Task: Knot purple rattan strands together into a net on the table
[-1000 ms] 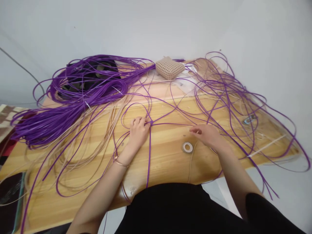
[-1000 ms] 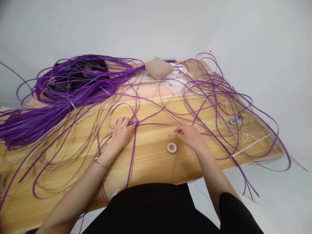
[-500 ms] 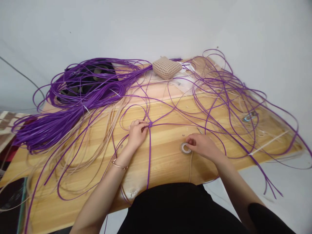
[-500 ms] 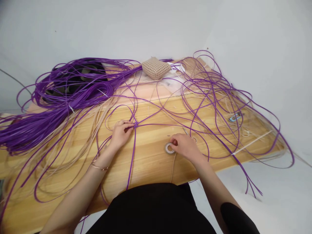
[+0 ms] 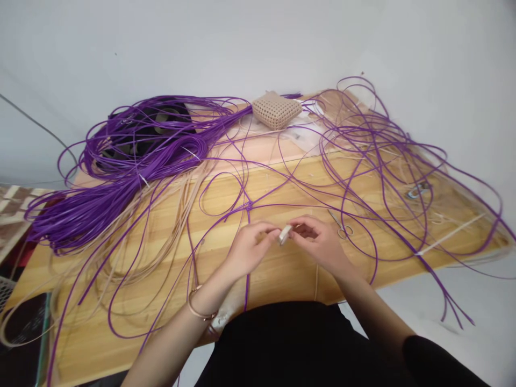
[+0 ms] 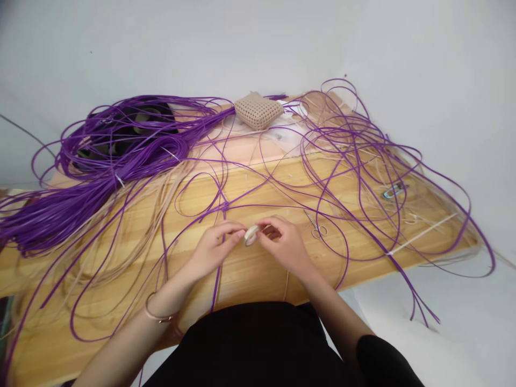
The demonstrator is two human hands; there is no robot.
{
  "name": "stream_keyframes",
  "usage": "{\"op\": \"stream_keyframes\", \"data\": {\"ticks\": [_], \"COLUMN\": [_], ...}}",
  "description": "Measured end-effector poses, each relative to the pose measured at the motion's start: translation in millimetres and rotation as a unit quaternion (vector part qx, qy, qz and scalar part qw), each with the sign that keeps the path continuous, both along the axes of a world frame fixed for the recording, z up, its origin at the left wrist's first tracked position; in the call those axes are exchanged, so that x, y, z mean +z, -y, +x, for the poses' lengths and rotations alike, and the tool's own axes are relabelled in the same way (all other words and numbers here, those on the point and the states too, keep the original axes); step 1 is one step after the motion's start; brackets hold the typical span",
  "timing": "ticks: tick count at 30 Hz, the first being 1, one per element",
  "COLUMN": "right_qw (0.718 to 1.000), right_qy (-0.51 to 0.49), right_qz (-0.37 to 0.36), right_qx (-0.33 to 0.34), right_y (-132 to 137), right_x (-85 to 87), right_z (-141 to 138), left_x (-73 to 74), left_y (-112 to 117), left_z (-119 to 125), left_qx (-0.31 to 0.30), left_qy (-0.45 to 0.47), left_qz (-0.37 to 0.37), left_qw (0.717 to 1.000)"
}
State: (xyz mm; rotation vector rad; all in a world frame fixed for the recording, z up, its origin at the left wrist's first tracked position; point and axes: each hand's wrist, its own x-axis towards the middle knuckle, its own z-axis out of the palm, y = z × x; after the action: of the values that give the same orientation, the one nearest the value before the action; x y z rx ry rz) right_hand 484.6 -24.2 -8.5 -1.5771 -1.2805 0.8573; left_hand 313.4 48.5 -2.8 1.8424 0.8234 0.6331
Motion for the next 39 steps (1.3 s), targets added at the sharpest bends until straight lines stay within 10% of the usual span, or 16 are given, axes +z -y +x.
{"op": "stream_keyframes", "data": {"ticks": [7,14,27,34,39], "right_qw": [0.996,0.987,0.941,0.960,0.977], "right_qy": [0.038,-0.150,-0.313,-0.237,-0.122], "right_qz": [0.084,0.041,0.068,0.110,0.156], "right_qx": [0.014,0.030,0.113,0.103,0.072], "right_y": [8,11,12,13,14], "right_x": [25.8,38.8,62.6,68.7,68.5], "right_z": [-12,-23,-31,-36,-33], "left_x": [24.6,28.6,56.2,56.0,62.3], "left_y": [20,26,32,36,37], "left_z": [-1,-10,-15,-16,-21], "left_qx": [-0.003,0.076,0.065,0.085,0.151], "left_qy": [0.123,0.213,0.287,0.300,0.205], "left_qz": [-0.145,-0.329,-0.443,-0.402,-0.135], "left_qw": [0.982,0.917,0.847,0.861,0.958]}}
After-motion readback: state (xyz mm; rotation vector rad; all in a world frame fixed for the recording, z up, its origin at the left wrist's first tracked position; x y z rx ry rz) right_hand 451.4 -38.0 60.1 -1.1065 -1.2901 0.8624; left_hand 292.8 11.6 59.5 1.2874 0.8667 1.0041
